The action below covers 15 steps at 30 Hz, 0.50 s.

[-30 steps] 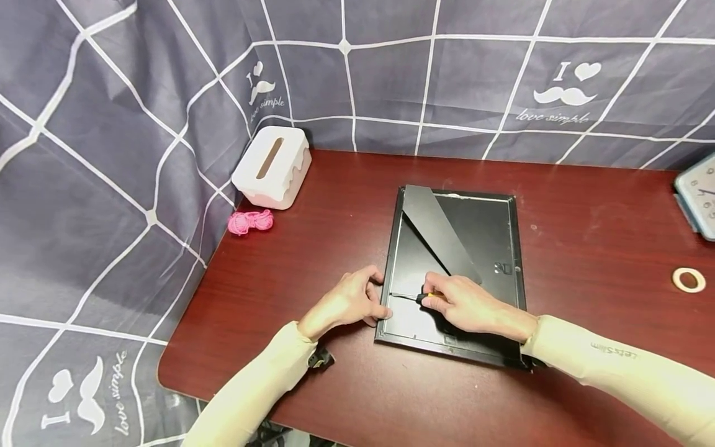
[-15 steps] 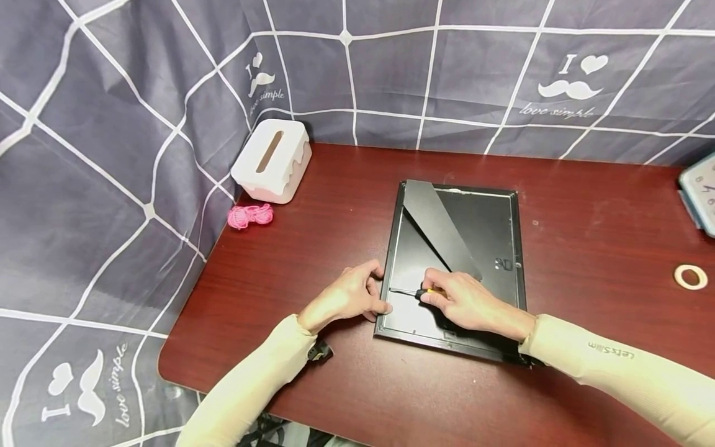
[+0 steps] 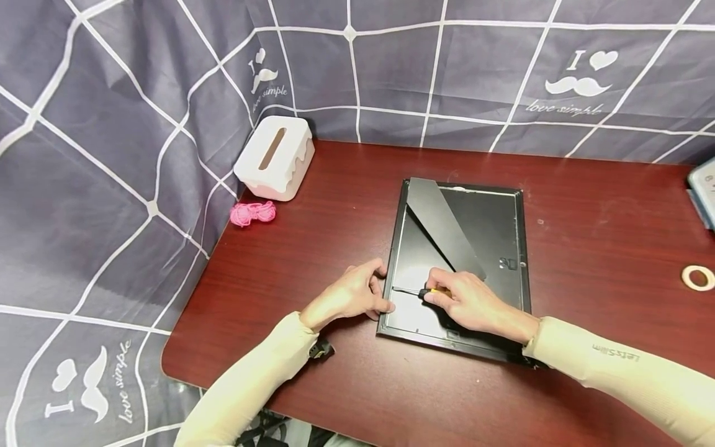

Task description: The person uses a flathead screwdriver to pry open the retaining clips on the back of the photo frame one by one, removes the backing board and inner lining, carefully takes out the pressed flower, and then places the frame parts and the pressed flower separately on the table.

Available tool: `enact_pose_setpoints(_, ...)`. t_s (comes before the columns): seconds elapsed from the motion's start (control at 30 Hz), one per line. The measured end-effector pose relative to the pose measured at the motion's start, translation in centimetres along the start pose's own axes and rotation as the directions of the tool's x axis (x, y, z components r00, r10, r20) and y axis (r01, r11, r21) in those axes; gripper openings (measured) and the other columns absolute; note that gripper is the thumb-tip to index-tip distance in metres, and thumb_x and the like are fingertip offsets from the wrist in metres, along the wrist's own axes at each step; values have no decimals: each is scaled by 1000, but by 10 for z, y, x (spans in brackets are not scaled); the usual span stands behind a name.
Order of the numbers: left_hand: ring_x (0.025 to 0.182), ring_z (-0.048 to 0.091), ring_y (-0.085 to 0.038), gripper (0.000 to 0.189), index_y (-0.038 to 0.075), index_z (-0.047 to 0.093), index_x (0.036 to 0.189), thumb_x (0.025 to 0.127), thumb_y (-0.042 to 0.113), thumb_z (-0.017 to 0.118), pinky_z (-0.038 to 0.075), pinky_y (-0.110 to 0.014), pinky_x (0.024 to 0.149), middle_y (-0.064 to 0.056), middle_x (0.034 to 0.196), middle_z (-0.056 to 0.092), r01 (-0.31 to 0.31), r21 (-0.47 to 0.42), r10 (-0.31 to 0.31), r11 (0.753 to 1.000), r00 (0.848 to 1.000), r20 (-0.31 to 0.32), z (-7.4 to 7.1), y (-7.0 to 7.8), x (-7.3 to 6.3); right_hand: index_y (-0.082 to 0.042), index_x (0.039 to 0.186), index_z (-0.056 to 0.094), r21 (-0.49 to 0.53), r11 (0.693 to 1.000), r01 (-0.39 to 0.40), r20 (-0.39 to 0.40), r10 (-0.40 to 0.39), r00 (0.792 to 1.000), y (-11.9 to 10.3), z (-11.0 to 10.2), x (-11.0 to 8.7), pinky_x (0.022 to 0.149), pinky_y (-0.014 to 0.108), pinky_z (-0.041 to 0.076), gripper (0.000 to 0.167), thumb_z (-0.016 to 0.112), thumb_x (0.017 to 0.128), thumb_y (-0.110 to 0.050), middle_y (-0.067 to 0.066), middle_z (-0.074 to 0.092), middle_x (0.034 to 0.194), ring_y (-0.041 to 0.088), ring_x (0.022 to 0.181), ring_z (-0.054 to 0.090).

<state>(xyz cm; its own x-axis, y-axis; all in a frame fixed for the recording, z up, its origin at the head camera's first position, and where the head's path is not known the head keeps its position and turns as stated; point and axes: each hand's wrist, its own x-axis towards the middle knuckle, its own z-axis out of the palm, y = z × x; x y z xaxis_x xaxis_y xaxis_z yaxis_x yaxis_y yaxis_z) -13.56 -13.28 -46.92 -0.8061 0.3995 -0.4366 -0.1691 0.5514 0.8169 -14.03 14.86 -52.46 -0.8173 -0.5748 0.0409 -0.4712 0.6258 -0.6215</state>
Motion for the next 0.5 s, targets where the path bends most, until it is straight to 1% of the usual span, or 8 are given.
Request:
enact_pose_setpoints(0.07, 58, 77, -18, 55, 4, 55, 126, 85, 5, 91, 70, -33, 61, -5, 77, 72, -2, 4, 2, 1000, 1000, 5, -1, 1, 0, -33, 92, 61, 6, 1000, -7, -6, 7, 1000, 0, 1, 0, 55, 19, 36, 20, 78, 101, -27, -23, 42, 66, -2, 60, 43)
enact_pose_setpoints(0.13, 58, 77, -18, 55, 3, 54, 126, 85, 4, 91, 70, -34, 60, -6, 77, 71, -6, 1, 6, 1000, 1000, 9, -2, 2, 0, -32, 91, 60, 7, 1000, 5, -24, -4, 1000, 0, 3, 0, 54, 19, 34, 21, 78, 100, -27, -22, 41, 66, -4, 60, 42)
enact_pose_setpoints(0.27, 58, 76, -19, 56, 1, 54, 126, 84, 3, 90, 70, -35, 59, -7, 77, 69, -8, -9, 8, 1000, 1000, 13, -2, 2, -2, -27, 91, 60, 64, 997, 53, -81, -48, 996, -17, -4, -3, 53, 20, 31, 21, 79, 98, -21, -19, 41, 65, -4, 60, 38)
enact_pose_setpoints(0.37, 57, 76, -19, 54, 1, 54, 125, 84, 2, 89, 70, -35, 59, -6, 78, 68, -11, -10, 12, 1000, 1000, 19, -2, 2, -1, -23, 91, 61, 93, 992, 91, -118, -79, 990, -30, -10, -5, 52, 22, 28, 19, 77, 97, -17, -15, 41, 64, -2, 60, 37)
enact_pose_setpoints(0.43, 57, 76, -19, 53, 2, 54, 123, 84, 2, 89, 69, -35, 59, -6, 78, 68, -18, -4, 18, 1000, 1000, 22, -2, 2, -1, -22, 90, 60, 84, 993, 89, -123, -78, 989, -32, -11, -6, 52, 21, 27, 19, 77, 96, -17, -16, 41, 65, -3, 60, 36)
enact_pose_setpoints(0.5, 57, 76, -19, 52, 2, 54, 122, 84, 2, 89, 69, -35, 59, -6, 78, 68, -24, 4, 24, 1000, 999, 24, -1, 2, 0, -20, 90, 61, 78, 995, 69, -105, -61, 993, -37, -15, -6, 53, 22, 28, 18, 77, 96, -16, -15, 41, 65, -1, 60, 37)
